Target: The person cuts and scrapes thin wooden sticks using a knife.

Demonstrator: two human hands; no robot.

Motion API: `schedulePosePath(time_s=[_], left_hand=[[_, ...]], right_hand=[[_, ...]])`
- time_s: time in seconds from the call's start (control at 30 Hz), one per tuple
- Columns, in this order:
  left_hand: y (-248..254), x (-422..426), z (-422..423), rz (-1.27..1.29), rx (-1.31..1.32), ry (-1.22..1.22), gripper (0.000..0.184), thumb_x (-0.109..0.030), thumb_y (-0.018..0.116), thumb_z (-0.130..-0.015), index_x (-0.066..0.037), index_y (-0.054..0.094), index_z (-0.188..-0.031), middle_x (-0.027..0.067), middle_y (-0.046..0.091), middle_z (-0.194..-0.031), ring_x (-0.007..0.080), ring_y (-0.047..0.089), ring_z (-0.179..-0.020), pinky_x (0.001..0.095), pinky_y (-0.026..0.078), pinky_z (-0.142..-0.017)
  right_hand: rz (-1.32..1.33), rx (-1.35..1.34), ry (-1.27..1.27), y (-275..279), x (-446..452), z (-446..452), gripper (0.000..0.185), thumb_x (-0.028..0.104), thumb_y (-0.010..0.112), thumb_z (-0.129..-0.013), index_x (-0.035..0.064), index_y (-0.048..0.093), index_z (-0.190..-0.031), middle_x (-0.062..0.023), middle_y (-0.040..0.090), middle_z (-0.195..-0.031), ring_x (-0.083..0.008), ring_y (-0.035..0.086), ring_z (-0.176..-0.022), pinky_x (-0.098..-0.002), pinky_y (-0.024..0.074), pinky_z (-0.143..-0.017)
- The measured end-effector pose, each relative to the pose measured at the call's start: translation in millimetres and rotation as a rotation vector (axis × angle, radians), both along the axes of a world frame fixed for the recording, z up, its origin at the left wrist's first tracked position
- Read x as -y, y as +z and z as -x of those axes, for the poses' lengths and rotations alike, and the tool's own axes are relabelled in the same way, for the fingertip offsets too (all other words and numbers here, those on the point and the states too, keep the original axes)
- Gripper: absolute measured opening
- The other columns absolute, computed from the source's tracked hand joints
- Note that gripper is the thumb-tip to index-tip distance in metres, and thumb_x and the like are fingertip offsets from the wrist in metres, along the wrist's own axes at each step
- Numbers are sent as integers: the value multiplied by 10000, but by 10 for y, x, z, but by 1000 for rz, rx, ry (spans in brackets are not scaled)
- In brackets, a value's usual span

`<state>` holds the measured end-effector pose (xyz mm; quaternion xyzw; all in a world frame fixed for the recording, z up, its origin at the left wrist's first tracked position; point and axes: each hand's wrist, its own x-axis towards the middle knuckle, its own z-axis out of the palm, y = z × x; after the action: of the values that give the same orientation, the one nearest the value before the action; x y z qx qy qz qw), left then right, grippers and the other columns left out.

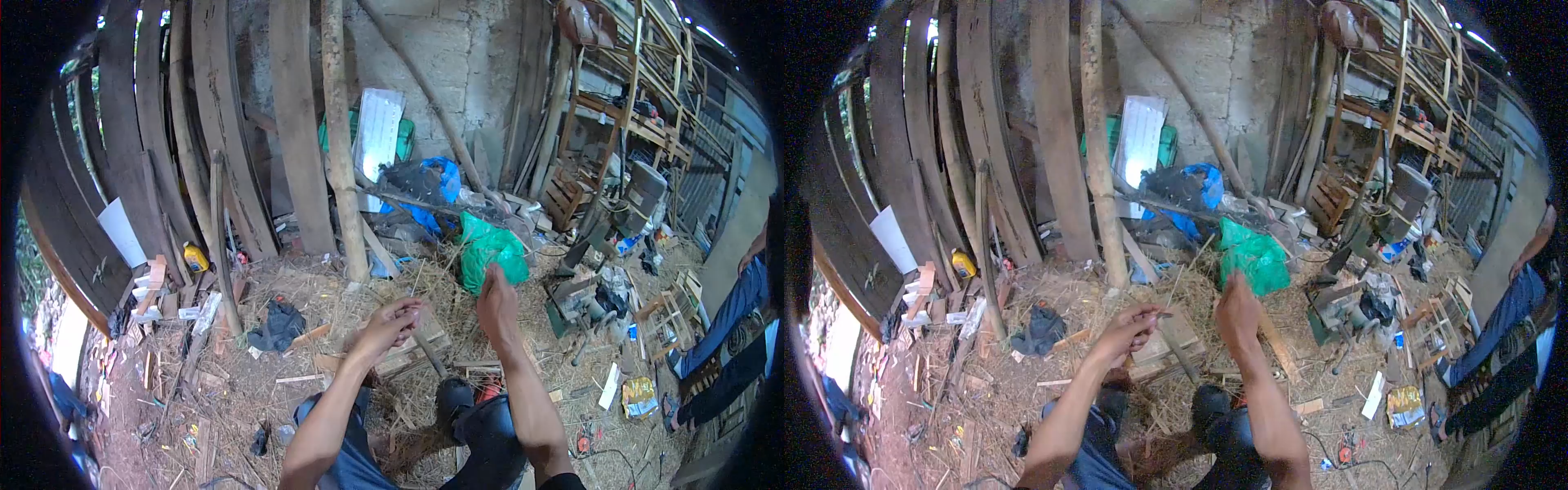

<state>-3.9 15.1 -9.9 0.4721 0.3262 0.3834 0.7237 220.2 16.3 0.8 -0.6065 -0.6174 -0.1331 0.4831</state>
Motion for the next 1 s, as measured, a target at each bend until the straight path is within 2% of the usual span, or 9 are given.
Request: schedulePosePath(time_s=[0.07,0.17,0.2,0.33,0.43,0.5,0.73,0.9,1.0], left_hand=[[12,36,-37,24,19,30,272,-100,547,-909,-68,560,-1179,-39,492,-802,11,372,-556,143,260,-443],[-16,32,-128,31,54,50,256,-128,560,-907,-53,566,-1151,-38,485,-781,8,367,-549,141,256,-439],[-42,38,-148,31,63,63,249,-153,571,-907,-40,565,-1129,-35,482,-763,7,360,-535,141,248,-427],[-144,60,-239,54,38,29,174,-152,575,-905,-45,575,-1043,-40,482,-750,4,362,-531,144,244,-421],[-145,79,-256,63,77,34,109,-158,583,-898,-69,576,-961,-47,482,-734,-1,362,-523,149,240,-412],[-173,95,-265,27,-52,16,144,-191,600,-894,-80,608,-985,-68,473,-717,-3,360,-536,152,262,-441],[-168,127,-398,67,19,31,139,-158,577,-889,-80,593,-1003,-54,473,-727,-12,339,-516,149,225,-400],[-131,156,-375,127,45,2,313,-130,544,-915,-75,556,-1224,-70,439,-747,-3,315,-513,144,238,-415],[-175,163,-411,119,20,-7,301,-130,546,-916,-79,568,-1212,-71,427,-736,-3,319,-515,143,237,-415]], right_hand=[[202,98,33,-107,88,72,89,143,581,-817,116,570,-901,-119,597,-575,-368,597,-564,-486,466,-535],[253,66,246,-111,144,196,141,178,589,-820,75,578,-915,-170,591,-600,-393,576,-546,-457,464,-527],[321,31,265,-159,113,229,165,227,619,-759,72,623,-814,-168,599,-603,-369,597,-567,-452,483,-553],[521,185,196,-330,44,344,226,286,610,-757,83,677,-685,-173,607,-609,-367,607,-580,-452,497,-587],[634,81,48,-240,53,303,294,319,604,-757,41,690,-717,-217,627,-669,-383,639,-640,-456,526,-624],[628,69,13,-238,25,238,314,337,597,-765,42,692,-710,-219,627,-666,-385,641,-643,-456,526,-627],[547,101,-48,-250,25,42,416,348,542,-856,10,660,-645,-223,607,-629,-396,614,-623,-467,494,-599],[587,10,-188,-189,-31,-185,438,338,499,-863,-28,664,-689,-256,629,-696,-401,645,-685,-469,517,-655],[630,-44,-205,-228,-6,-263,434,320,486,-871,-49,657,-722,-265,633,-738,-407,645,-713,-470,518,-655]])
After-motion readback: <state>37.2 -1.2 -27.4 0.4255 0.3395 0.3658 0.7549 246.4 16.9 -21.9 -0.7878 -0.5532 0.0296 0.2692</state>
